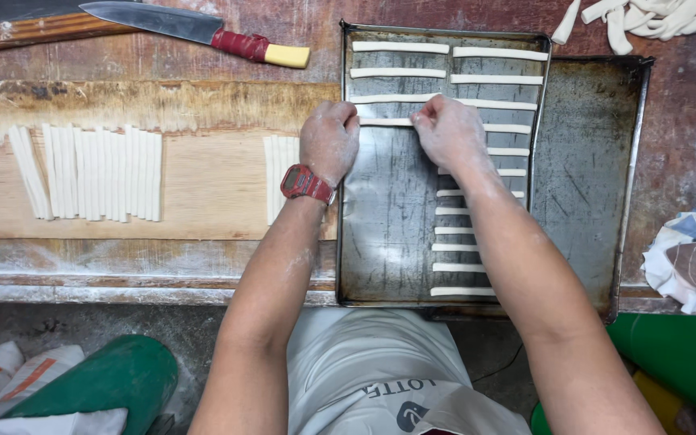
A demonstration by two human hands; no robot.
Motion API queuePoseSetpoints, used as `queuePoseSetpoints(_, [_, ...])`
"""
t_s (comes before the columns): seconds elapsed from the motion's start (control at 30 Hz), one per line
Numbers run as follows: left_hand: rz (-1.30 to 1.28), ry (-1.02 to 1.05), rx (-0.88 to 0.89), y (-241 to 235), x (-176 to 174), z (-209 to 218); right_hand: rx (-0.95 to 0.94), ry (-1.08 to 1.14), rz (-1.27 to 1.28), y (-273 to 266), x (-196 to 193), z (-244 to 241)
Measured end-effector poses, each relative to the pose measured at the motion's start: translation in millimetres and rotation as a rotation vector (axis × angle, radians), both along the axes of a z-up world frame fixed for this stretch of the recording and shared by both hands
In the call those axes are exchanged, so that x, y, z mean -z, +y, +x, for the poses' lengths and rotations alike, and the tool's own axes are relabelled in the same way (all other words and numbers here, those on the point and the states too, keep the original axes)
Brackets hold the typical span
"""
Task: The person picks up thin strips of dough from a wooden board and places them in parallel rows on a metal baking tray. The person repeats this process, filling the tray with evenly spaced dough strips.
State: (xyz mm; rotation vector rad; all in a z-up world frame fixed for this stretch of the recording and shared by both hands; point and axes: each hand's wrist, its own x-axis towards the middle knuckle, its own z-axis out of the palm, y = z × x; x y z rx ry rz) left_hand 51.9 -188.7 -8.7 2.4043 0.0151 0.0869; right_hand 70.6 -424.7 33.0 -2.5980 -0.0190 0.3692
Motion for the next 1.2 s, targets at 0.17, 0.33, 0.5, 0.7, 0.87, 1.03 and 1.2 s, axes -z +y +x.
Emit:
queuePoseSetpoints(0.17, [0.121, 0.067, -0.036, 4, 15, 6, 0.011, 0.13, -0.279, 9, -23, 4])
queuePoseSetpoints(0.33, [0.109, 0.02, -0.108, 76, -21, -29, -0.097, -0.21, -0.298, 31, -34, -13])
queuePoseSetpoints(0.5, [0.199, -0.033, -0.034, 147, -2, -52, -0.453, -0.37, 0.021, 152, -24, -41])
queuePoseSetpoints(0.7, [-0.133, -0.15, 0.132, 164, -15, -90, -0.535, -0.275, -0.153, 221, -12, -61])
queuePoseSetpoints(0.87, [-0.928, 0.136, 0.145, 158, -90, -140, -0.271, 0.05, 0.737, 212, -52, -93])
queuePoseSetpoints(1.03, [-1.171, 0.158, 0.008, 112, -83, -105, 0.007, 0.446, 1.18, 168, -53, -122])
queuePoseSetpoints(1.2, [-0.825, 0.061, -0.039, 41, -51, -59, 0.091, 0.254, 0.682, 53, -52, -77])
